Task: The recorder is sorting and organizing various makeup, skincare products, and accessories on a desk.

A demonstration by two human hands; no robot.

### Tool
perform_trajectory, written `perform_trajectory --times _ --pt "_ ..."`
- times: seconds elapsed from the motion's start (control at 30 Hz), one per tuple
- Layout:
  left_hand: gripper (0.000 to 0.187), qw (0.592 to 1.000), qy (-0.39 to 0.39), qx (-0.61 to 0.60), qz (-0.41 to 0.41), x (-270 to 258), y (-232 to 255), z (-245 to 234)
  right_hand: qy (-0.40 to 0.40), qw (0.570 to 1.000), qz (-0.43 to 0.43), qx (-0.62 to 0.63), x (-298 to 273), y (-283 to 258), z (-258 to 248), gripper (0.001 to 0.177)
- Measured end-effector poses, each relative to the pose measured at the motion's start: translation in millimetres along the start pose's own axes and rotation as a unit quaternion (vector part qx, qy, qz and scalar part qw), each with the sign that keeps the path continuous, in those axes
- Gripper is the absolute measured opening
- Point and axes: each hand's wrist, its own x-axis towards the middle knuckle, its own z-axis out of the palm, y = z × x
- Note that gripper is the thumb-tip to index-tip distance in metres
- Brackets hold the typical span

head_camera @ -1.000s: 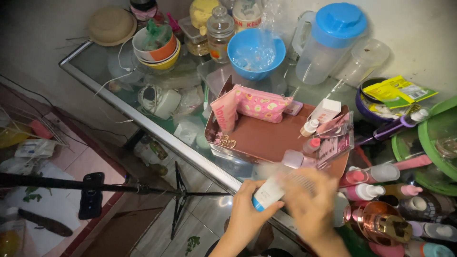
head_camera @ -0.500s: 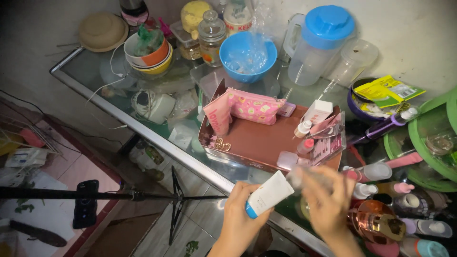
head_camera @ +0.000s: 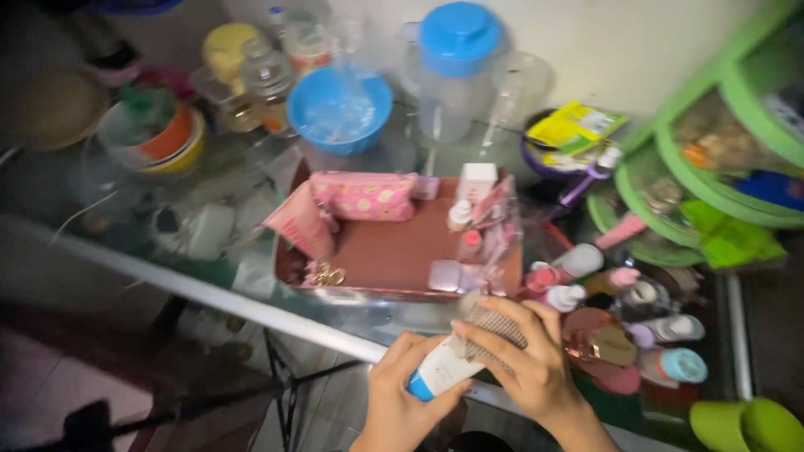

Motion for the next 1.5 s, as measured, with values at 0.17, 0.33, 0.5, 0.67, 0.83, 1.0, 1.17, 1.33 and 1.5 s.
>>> perform_trajectory --times 0.17,0.33,0.5,0.67,0.83,1.0,1.17,1.33,1.5 --pt "0.046 0.995 -0.081 -0.054 0.010 -1 -26 13 0.030 0.995 0.096 0.009 -14 16 -33 0.033" --pt "0.056 0.864 -0.222 -0.351 -0.284 -2 -38 40 0.145 0.962 0.232 0.023 -25 -2 -48 0.031" --pt "0.055 0.880 -0.196 -0.395 -0.178 -16 -52 82 0.141 0.953 0.250 0.093 -44 -31 -17 0.039" --pt "0.066 0.848 -0.252 -0.409 -0.226 -21 -41 77 0.096 0.968 0.212 -0.095 -38 -11 -29 0.048" --pt "0.065 0.829 -0.305 -0.404 -0.237 -15 -14 72 0.166 0.928 0.325 -0.070 -41 18 -49 0.033" --pt "0.060 0.837 -0.155 -0.436 -0.291 -22 -60 101 0.190 0.939 0.285 -0.015 -31 -27 -16 0.035" --pt "0.045 0.878 -0.022 -0.394 -0.272 -15 -81 104 0.067 0.977 0.197 0.056 -39 -46 14 0.045" --pt "0.050 0.885 0.084 -0.362 -0.282 -2 -73 91 0.030 0.974 0.180 0.137 -74 -43 25 0.038" --pt "0.051 0.825 0.056 -0.473 -0.303 17 -60 67 0.076 0.963 0.245 0.085 -183 -5 68 0.037"
